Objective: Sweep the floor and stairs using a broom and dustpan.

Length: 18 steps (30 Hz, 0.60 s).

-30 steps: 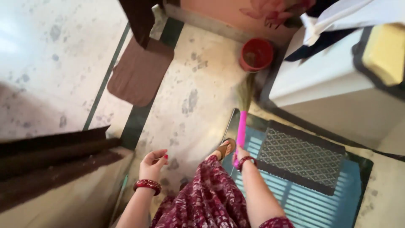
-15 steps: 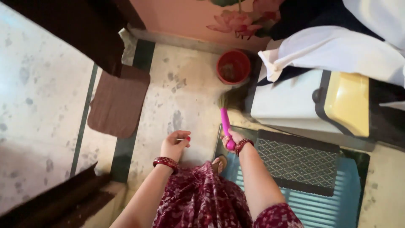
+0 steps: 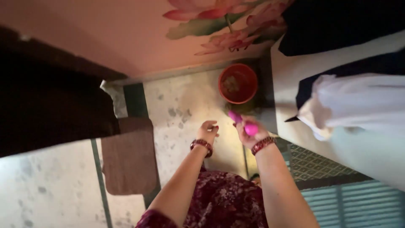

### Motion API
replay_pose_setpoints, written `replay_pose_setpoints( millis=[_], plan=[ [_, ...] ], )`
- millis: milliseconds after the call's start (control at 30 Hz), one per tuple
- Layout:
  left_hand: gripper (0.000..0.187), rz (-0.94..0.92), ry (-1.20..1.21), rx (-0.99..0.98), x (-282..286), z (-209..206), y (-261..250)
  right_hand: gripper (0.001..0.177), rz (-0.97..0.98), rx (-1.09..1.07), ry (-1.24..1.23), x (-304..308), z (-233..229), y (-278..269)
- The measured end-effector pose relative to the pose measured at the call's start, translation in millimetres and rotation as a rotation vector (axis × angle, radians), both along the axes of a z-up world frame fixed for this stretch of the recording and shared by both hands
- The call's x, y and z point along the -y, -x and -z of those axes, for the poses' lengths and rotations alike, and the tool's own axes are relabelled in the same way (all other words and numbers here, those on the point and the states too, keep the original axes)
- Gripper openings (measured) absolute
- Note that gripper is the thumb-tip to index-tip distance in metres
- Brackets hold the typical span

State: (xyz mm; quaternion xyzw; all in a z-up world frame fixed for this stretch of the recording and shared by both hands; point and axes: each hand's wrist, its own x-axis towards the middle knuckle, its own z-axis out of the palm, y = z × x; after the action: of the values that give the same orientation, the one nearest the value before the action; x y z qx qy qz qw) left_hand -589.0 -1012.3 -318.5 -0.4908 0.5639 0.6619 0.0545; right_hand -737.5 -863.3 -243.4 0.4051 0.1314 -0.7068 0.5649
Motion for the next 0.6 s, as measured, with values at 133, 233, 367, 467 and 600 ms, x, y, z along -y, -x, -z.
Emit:
replay_pose_setpoints(
  millis=[133, 233, 367, 467, 600],
  plan=[
    [0.041, 0.278, 0.128, 0.081, 71, 47, 59, 0.023, 0.121, -0.094, -0.243, 89, 36, 12],
    [0.047, 0.503, 0.296, 0.097, 104, 119, 77, 0.017, 0.102, -0.179, -0.358, 127, 41, 6],
    [0.068, 1.152, 0.509, 0.304, 134, 142, 118, 0.019, 0.07, -0.225, -0.389, 124, 14, 13],
    [0.104, 1.56, 0.533, 0.438, 127, 157, 157, 0.039, -0.002, -0.247, -0.21, 54, 51, -2],
    [0.1, 1.526, 0.517, 0.368, 102, 236, 179, 0.046, -0.005, -0.106, -0.307, 2, 45, -17]
  ],
)
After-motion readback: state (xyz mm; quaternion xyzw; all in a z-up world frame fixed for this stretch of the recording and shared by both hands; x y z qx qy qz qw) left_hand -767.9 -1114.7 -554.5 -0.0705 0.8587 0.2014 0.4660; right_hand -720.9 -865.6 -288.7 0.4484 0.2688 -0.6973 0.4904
